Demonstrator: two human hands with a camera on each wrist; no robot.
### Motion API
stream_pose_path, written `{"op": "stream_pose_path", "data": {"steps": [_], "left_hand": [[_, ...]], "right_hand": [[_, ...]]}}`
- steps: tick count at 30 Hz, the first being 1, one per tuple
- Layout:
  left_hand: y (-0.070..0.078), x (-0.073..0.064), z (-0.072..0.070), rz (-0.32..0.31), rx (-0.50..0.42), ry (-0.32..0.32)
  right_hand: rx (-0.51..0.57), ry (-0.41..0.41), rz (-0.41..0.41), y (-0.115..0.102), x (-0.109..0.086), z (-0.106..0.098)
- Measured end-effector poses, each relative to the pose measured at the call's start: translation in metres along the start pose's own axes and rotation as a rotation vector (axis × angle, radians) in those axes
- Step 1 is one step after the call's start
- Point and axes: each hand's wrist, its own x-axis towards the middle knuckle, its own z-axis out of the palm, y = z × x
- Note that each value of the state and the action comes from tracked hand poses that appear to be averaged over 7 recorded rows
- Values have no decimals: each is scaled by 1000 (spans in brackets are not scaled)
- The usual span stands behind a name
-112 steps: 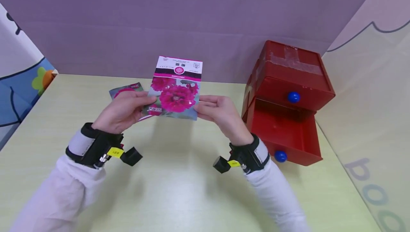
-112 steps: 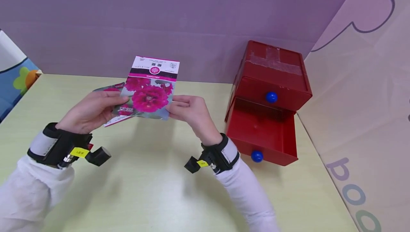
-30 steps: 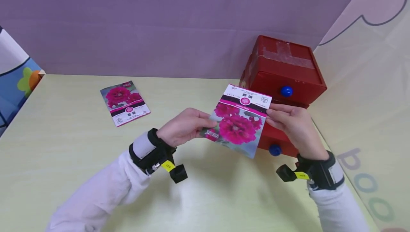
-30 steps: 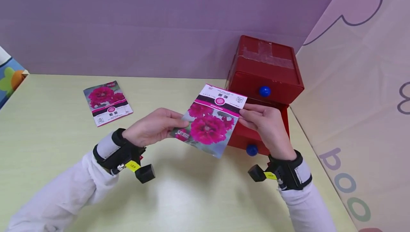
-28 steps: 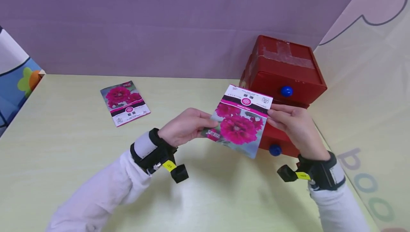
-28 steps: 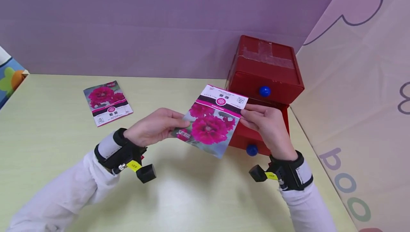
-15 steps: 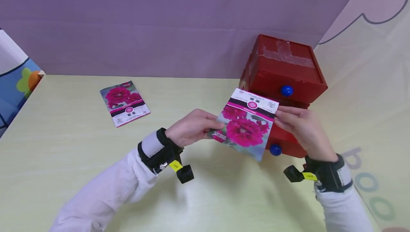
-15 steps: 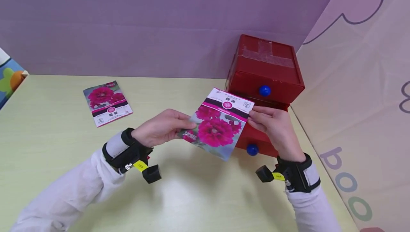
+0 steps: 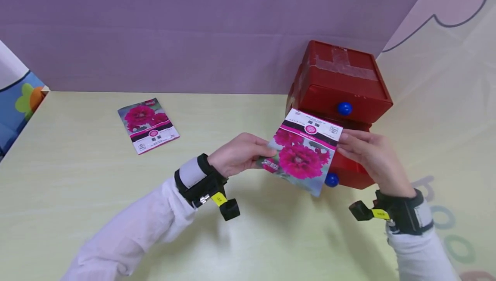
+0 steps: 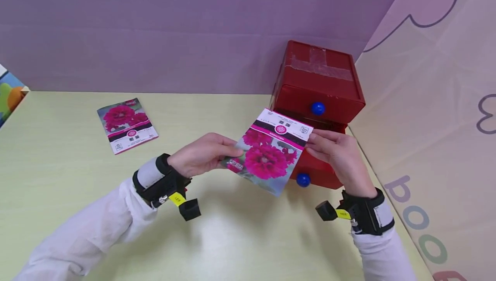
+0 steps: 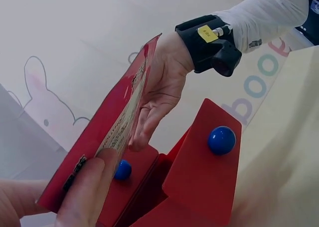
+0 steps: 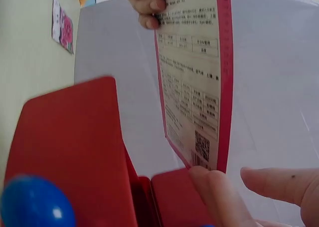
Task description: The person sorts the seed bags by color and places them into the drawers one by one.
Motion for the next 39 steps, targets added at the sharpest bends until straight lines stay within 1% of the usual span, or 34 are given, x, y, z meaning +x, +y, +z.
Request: {"op": "stream_pose_path", "data": {"steps": [3, 5, 13, 17, 24, 27, 31, 36, 39], "left_hand": [[0, 3, 3, 0, 2, -5], [0, 5, 4, -2, 3, -5], [-1, 12, 8, -18, -4, -3], [-2, 16, 10, -24, -7, 3], [-4, 20, 14, -28, -14, 7], [-5, 21, 15, -32, -18, 6], [-4, 21, 17, -41, -14, 5], [-3, 24, 20, -39, -12, 5], [-5, 27, 20, -38, -7, 11]], "right_hand": [[-126, 26, -23, 1, -1, -5], [-184, 39, -35, 2, -2, -10], [-272, 50, -81, 6, 0, -29], [-333, 87, -100, 7, 1, -37], [-355, 161, -104, 10, 2, -50], [-359, 189, -89, 13, 3, -57], [-355, 196, -54, 19, 5, -65], [-341, 181, 18, 27, 8, -73], [-318, 184, 58, 41, 12, -74]]}}
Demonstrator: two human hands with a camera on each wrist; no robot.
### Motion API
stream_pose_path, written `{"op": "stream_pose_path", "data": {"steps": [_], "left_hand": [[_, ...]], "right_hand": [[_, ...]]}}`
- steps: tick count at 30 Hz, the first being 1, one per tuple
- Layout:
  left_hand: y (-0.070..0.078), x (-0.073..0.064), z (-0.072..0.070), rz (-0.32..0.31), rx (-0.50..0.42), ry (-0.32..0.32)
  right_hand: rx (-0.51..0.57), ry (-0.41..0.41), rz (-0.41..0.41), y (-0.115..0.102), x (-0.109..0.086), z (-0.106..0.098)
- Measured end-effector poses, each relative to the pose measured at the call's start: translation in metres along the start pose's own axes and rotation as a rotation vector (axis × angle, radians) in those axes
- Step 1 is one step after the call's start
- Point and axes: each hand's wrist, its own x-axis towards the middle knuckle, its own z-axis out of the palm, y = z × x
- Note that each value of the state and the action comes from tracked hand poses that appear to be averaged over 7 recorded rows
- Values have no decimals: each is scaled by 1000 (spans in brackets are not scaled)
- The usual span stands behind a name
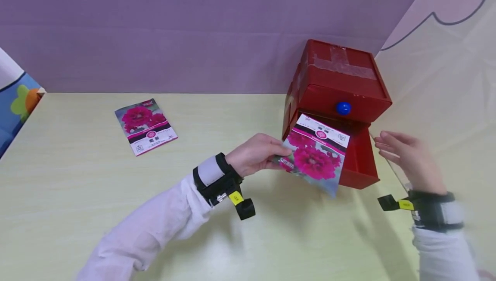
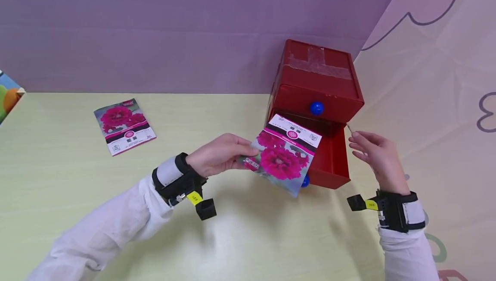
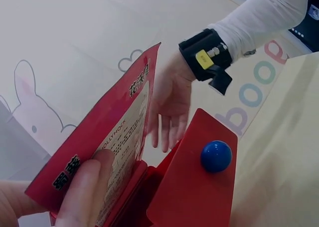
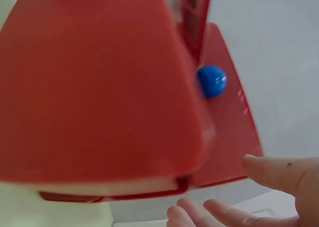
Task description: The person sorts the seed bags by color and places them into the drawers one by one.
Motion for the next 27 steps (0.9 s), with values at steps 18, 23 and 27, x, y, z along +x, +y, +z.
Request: {"op": "stream_pose_path", "data": {"steps": [18, 23, 27], "left_hand": [[3, 4, 5, 12, -18, -7], [5, 5, 8, 7, -16, 6], [8, 8, 12, 11, 1, 9]], "right_hand": [[233, -172, 222, 34, 13, 9], [297, -223, 218, 36, 17, 11], [300, -247, 200, 36, 16, 12]]}}
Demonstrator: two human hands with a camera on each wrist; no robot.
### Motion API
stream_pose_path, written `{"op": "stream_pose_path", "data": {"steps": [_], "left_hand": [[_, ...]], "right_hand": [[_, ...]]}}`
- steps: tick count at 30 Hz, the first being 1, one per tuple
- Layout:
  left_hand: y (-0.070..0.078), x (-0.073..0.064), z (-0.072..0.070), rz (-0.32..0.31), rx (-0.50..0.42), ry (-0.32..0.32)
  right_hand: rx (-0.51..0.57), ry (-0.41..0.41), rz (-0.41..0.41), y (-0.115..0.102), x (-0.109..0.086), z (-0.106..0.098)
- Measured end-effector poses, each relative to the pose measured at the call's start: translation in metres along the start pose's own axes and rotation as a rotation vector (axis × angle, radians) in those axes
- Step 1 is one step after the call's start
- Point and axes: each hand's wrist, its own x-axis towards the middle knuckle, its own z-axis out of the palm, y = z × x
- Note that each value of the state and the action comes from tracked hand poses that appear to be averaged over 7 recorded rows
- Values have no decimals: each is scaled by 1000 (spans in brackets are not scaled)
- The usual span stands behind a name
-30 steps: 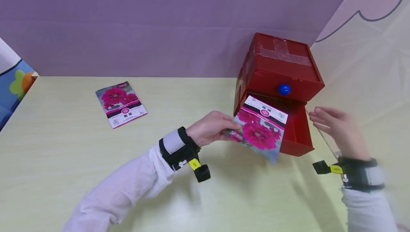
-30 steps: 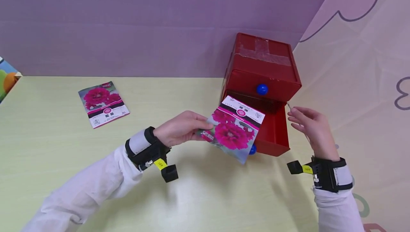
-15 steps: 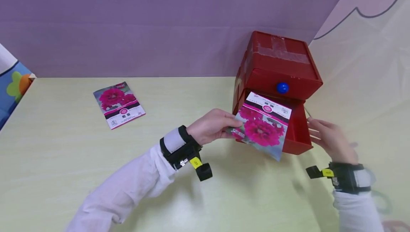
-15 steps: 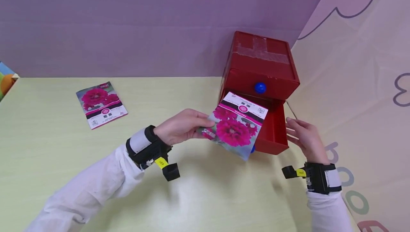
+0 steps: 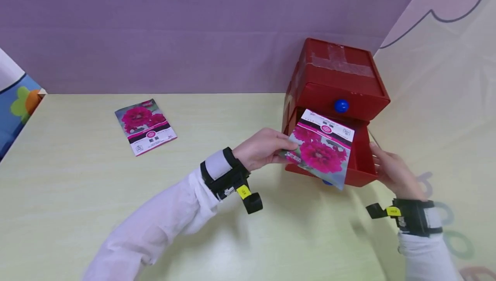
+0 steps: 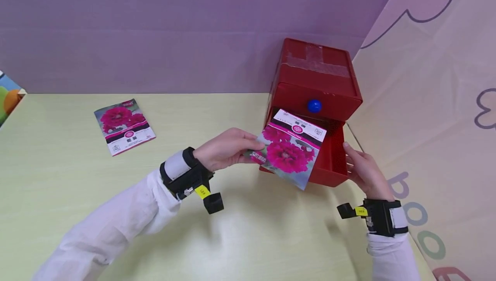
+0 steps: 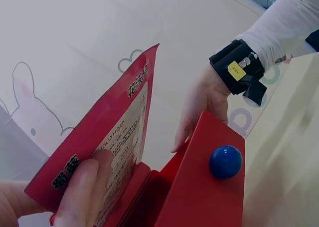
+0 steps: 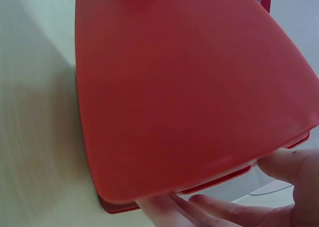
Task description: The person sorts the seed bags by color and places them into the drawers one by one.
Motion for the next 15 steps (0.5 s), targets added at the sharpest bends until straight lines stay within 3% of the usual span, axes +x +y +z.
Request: {"op": "stream_pose_path", "data": {"steps": [8, 15], "left_hand": [[5, 10, 6, -19, -3, 17], [6, 19, 16, -46, -61, 46]], "right_hand": [[63, -7, 29, 0, 0, 1], [161, -34, 9, 1, -2, 0]]}}
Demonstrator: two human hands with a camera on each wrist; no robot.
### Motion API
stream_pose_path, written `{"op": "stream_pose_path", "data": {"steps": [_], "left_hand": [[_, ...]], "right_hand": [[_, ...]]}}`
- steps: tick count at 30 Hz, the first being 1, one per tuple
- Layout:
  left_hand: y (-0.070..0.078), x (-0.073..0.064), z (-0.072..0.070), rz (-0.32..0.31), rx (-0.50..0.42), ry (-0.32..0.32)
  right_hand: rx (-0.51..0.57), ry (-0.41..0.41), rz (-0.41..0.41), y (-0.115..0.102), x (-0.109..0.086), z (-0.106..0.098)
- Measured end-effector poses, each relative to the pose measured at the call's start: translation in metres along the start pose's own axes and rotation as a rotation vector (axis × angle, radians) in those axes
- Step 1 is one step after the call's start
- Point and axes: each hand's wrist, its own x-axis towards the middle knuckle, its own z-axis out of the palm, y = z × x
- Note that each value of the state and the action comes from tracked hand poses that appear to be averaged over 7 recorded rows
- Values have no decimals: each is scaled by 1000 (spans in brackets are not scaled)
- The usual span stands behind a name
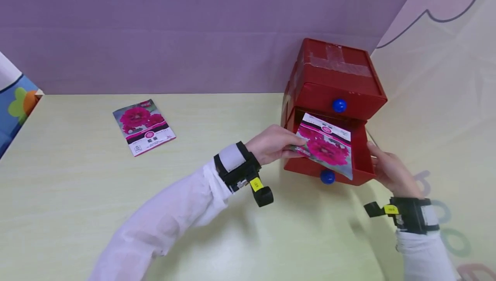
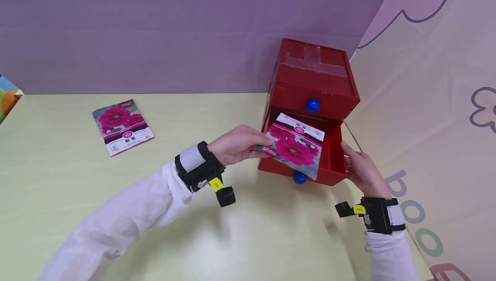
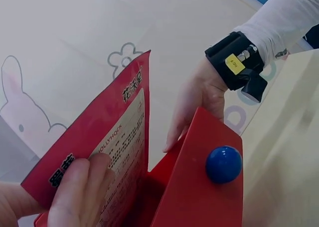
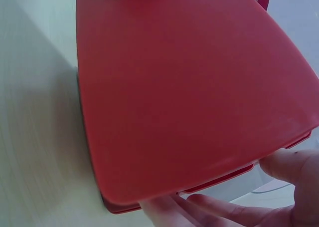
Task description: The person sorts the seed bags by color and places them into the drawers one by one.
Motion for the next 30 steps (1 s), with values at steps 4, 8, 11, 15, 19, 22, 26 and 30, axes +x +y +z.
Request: {"op": "stream_pose_path", "data": {"steps": [4, 8, 11, 15, 19, 22, 26, 30], "left_hand": [[-1, 4, 5, -22, -29, 1], [-1, 6, 9, -36, -54, 8], [-1, 8, 12, -45, -79, 13], [0, 12, 15, -61, -118, 11], [0, 15, 17, -79, -165, -4], [0, 18, 18, -91, -203, -11], [-1, 22, 19, -108, -272, -27], [-1, 27, 19, -120, -340, -38]], "right_hand": [[30, -2, -3, 1, 0, -1], [23, -3, -3, 1, -1, -1], [24, -3, -2, 1, 0, -1], [70, -14, -10, 3, -1, -1], [115, -31, -23, 4, -2, -1], [120, -27, -23, 4, -2, 0], [95, -15, -19, 4, -2, 0], [89, -13, -26, 4, -3, 0]]}}
